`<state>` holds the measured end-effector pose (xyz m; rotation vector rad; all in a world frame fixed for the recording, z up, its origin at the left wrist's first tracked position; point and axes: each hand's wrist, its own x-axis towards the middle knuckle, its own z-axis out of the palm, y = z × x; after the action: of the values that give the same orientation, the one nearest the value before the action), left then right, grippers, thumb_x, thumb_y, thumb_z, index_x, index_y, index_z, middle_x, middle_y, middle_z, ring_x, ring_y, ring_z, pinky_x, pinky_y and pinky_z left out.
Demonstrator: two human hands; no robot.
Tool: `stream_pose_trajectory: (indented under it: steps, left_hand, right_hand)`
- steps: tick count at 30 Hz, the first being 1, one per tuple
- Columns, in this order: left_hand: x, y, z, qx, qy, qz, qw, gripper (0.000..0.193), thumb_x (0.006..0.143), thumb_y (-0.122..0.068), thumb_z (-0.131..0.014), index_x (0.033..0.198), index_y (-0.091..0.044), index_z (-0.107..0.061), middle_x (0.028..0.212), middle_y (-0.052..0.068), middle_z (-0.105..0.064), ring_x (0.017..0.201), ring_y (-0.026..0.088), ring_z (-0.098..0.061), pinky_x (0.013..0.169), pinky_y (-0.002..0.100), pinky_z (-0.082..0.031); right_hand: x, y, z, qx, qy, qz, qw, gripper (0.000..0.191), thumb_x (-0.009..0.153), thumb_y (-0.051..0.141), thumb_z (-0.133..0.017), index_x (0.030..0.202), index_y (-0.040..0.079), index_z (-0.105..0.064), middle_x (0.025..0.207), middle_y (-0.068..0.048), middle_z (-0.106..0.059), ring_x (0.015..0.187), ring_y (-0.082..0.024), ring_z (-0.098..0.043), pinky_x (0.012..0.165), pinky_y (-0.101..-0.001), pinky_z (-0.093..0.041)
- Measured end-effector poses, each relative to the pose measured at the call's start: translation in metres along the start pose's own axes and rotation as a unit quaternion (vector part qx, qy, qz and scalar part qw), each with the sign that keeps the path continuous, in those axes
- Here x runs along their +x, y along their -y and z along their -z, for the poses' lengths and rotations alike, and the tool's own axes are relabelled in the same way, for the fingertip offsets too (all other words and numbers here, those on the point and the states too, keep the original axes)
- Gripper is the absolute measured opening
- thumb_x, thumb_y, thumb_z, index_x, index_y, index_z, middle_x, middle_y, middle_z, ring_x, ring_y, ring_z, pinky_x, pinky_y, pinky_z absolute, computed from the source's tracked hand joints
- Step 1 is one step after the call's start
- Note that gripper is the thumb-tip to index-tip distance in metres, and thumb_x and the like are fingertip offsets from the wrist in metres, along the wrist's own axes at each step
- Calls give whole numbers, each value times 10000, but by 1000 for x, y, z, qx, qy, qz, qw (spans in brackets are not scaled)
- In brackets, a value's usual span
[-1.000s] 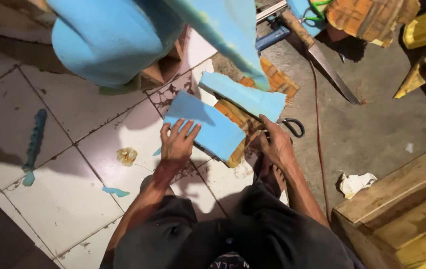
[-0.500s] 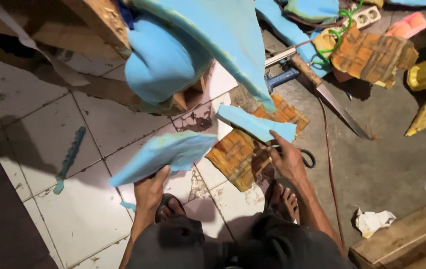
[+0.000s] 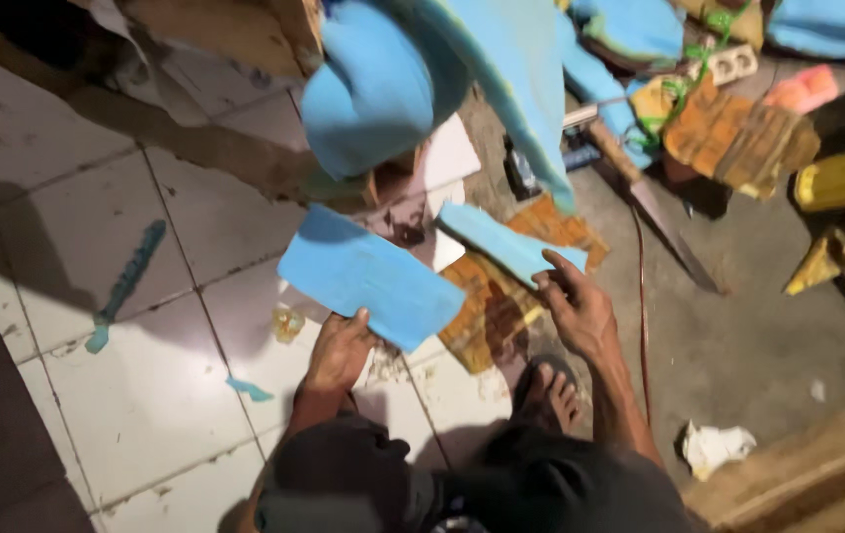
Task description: The person sits on the floor and fits blue foam padding onto a wooden chair frame. They cut foam pieces with scissors, apply glue from a bottle to the foam, press the foam onto the chair seat and armrest, and staple the foam edges to the frame using a pneumatic stapler.
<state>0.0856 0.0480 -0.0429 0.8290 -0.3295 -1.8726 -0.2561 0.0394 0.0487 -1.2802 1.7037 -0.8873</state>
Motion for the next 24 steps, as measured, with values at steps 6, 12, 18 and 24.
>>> stream_pose_trajectory:
  steps: [6, 12, 18, 24]
  left_hand:
    - [8, 21, 19, -20, 18, -96, 995, 428, 959, 17, -567, 1379, -59, -527, 1382, 97, -596, 1354, 278, -527, 1170, 477, -432]
    - [18, -5, 23, 505, 91, -326, 794, 682, 744, 183, -504, 1368, -44, -662, 1581, 213, -509, 1564, 382, -327, 1247, 539, -286]
    - [6, -37, -57, 703, 63, -192, 682, 550, 838, 129, -539, 1334, -59, -683, 1454, 237, -566, 1305, 418, -546, 1073, 472, -453]
    - [-46, -149, -219, 708, 175, -439, 525, 301, 757, 98, -701, 1053, 43, -725, 1091, 160, -733, 1057, 319, -727, 956, 418, -578]
  right_hand:
    - [-8, -10, -2, -77, 22, -39, 996, 444, 977, 182, -578, 1408, 81, -604, 1127, -104, -772, 1007, -183, -750, 900, -336, -570]
    - [-5, -9, -5, -128, 23, -30, 991, 458, 962, 187, -642, 1411, 103, -611, 1111, -111, -770, 921, -213, -741, 858, -358, -575]
    - [-5, -22, 2, -20, -33, 7, 999, 541, 910, 132, -646, 1446, 103, -572, 1090, -58, -747, 910, -151, -739, 803, -309, -594]
    - [16, -27, 9, 40, -4, -70, 997, 516, 947, 207, -653, 1449, 120, -572, 1051, -56, -746, 822, -157, -690, 745, -314, -574]
